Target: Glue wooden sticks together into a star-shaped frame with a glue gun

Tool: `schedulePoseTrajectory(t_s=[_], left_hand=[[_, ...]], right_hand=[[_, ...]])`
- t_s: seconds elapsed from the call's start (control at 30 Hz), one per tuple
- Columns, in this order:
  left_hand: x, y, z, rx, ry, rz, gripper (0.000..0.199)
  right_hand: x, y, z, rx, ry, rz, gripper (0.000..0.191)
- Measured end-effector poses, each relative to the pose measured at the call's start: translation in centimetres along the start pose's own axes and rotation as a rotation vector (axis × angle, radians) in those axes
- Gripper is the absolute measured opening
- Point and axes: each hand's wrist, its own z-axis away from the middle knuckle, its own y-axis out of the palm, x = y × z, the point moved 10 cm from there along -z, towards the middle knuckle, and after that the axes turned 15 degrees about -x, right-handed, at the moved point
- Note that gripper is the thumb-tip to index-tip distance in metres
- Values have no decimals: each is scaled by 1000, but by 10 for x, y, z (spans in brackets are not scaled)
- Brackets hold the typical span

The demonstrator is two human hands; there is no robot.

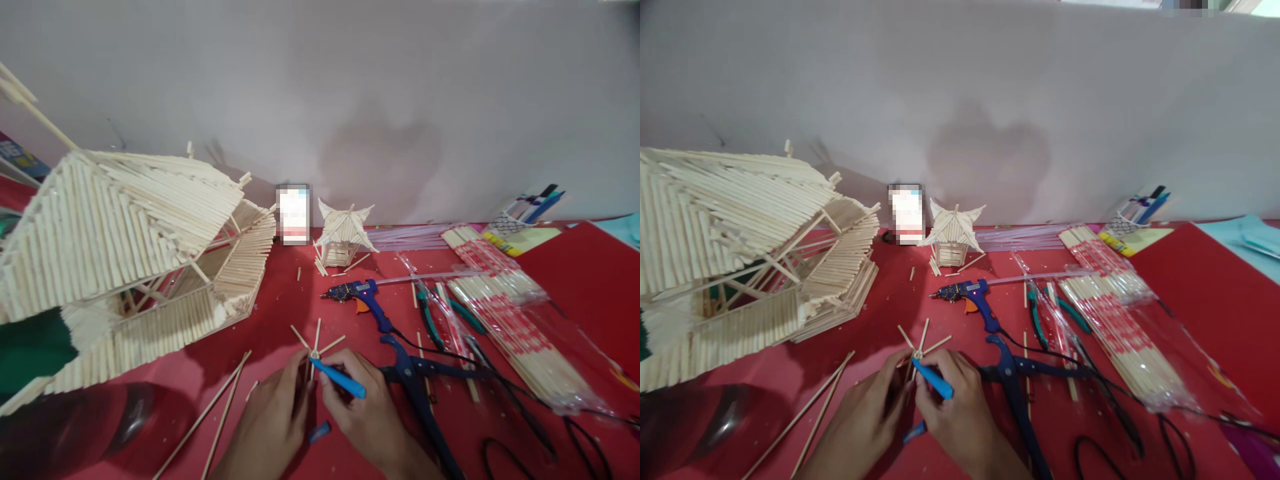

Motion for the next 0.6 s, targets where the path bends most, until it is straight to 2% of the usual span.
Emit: schedulePoseTrajectory(t_s=[0.6], left_hand=[[0,0,-1,4,-23,-1,38]], right_hand=[[1,1,0,5,-22,16,10]])
